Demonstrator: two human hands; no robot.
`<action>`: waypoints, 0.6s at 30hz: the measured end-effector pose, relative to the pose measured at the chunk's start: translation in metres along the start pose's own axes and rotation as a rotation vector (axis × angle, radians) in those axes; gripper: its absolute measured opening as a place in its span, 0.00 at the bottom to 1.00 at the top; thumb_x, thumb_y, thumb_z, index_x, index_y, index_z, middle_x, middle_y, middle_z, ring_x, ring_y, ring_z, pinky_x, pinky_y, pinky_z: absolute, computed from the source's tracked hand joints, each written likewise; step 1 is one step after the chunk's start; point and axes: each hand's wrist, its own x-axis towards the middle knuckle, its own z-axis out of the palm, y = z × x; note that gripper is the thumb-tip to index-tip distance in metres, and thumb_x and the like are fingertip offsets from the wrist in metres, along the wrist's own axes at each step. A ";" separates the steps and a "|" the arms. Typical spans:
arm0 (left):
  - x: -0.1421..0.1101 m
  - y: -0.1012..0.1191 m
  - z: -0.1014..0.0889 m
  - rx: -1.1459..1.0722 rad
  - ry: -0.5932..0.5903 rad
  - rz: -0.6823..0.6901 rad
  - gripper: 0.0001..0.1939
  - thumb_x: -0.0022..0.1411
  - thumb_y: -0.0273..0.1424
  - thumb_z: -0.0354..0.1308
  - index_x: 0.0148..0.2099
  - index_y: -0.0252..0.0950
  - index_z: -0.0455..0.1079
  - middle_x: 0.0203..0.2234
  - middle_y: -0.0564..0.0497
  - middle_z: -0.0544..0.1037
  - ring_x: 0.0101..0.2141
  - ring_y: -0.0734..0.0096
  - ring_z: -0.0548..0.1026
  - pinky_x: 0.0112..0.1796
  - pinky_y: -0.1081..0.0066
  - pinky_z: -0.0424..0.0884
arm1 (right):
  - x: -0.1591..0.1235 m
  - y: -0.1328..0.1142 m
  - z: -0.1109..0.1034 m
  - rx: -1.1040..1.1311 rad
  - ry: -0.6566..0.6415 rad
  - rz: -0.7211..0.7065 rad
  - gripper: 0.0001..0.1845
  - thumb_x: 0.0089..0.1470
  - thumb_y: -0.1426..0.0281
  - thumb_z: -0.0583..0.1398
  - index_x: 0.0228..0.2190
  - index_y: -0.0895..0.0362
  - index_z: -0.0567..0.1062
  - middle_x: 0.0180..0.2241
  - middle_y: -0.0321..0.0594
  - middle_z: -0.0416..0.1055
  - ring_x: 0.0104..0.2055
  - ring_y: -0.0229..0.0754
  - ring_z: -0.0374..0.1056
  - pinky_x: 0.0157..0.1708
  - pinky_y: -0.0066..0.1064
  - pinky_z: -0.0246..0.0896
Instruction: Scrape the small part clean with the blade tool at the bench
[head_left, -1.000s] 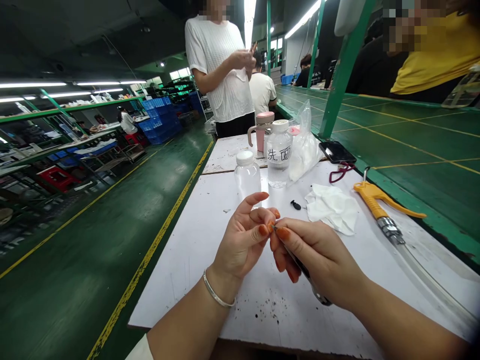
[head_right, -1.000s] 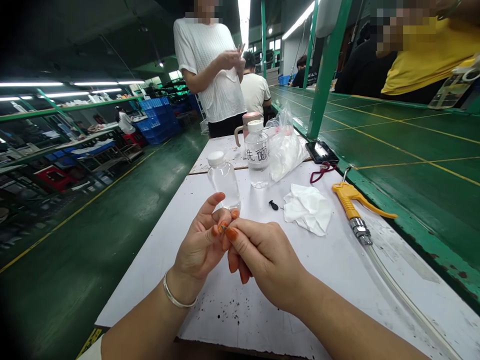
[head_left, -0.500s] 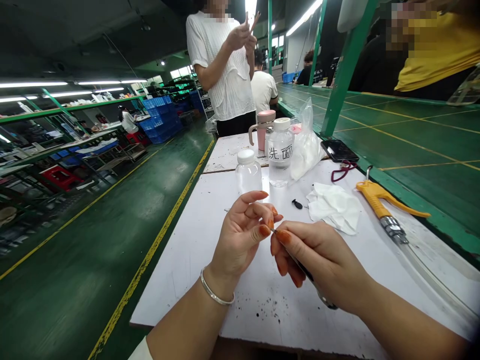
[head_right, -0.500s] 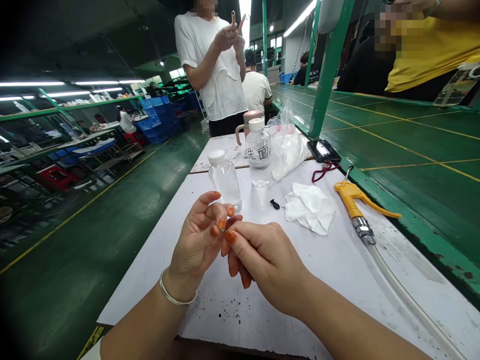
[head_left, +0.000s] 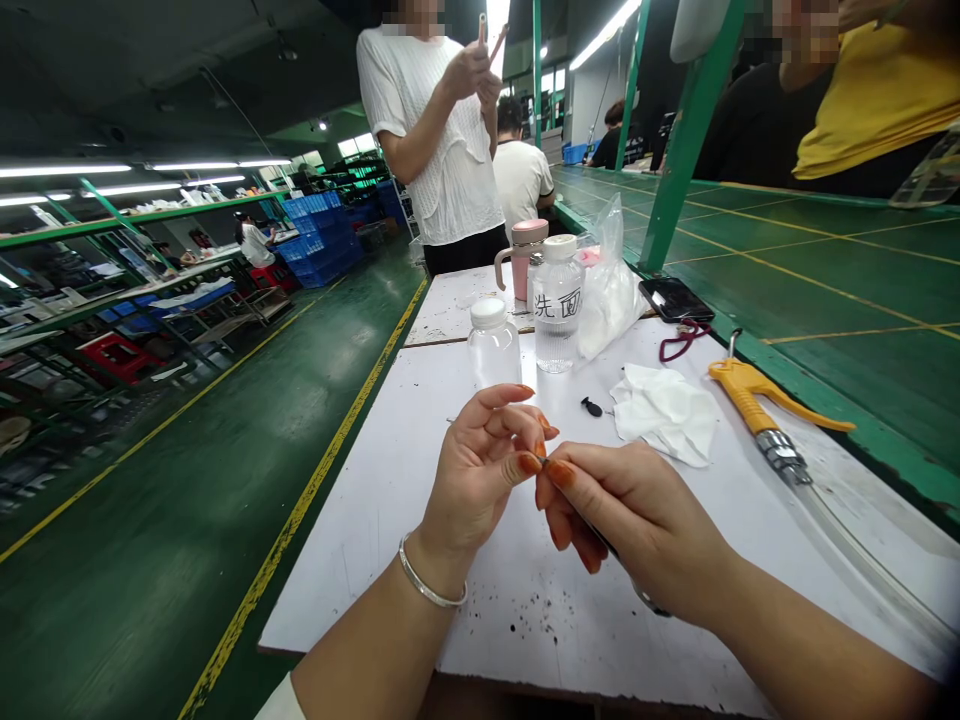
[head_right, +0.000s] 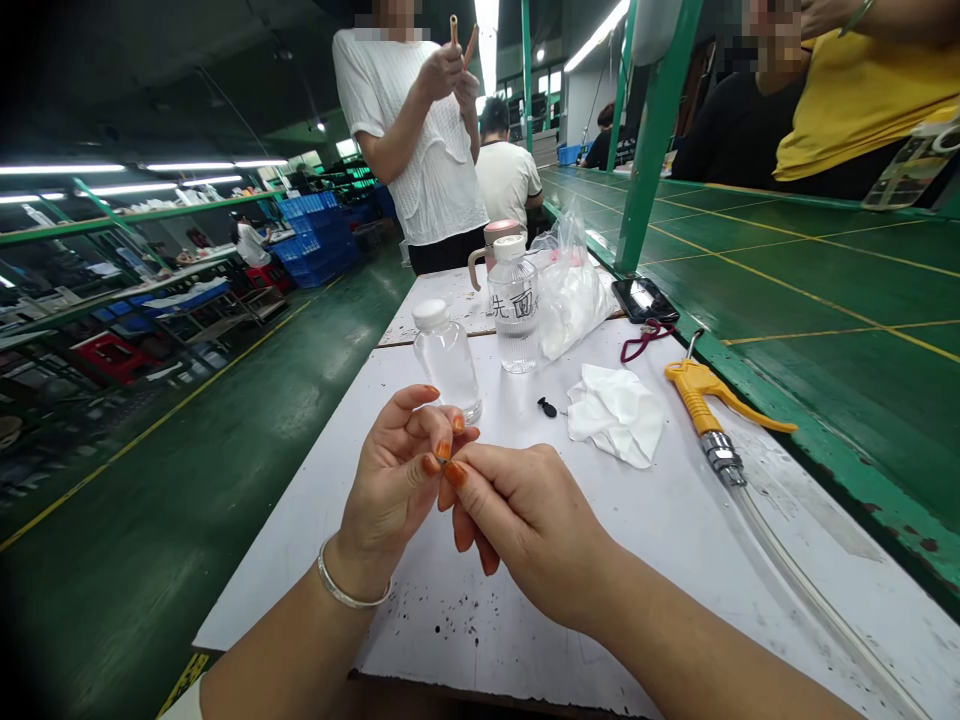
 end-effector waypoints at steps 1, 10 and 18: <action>0.000 0.000 0.000 0.005 -0.002 0.008 0.19 0.56 0.29 0.69 0.50 0.45 0.73 0.24 0.57 0.70 0.38 0.71 0.71 0.54 0.62 0.68 | 0.000 0.000 0.000 0.008 -0.004 0.001 0.21 0.69 0.65 0.49 0.27 0.57 0.71 0.20 0.32 0.70 0.16 0.30 0.64 0.19 0.21 0.59; 0.001 -0.004 -0.003 0.054 -0.034 0.105 0.17 0.57 0.28 0.68 0.49 0.44 0.73 0.23 0.56 0.71 0.38 0.71 0.71 0.52 0.64 0.69 | 0.000 0.001 0.001 0.137 -0.056 0.057 0.21 0.69 0.63 0.49 0.28 0.57 0.71 0.20 0.32 0.71 0.15 0.28 0.62 0.18 0.19 0.58; 0.001 -0.004 -0.003 0.089 -0.027 0.113 0.16 0.56 0.31 0.69 0.47 0.45 0.73 0.22 0.57 0.71 0.35 0.72 0.72 0.52 0.63 0.68 | 0.001 0.000 0.000 0.272 -0.105 0.141 0.21 0.67 0.59 0.50 0.29 0.58 0.72 0.19 0.33 0.70 0.14 0.29 0.60 0.15 0.19 0.54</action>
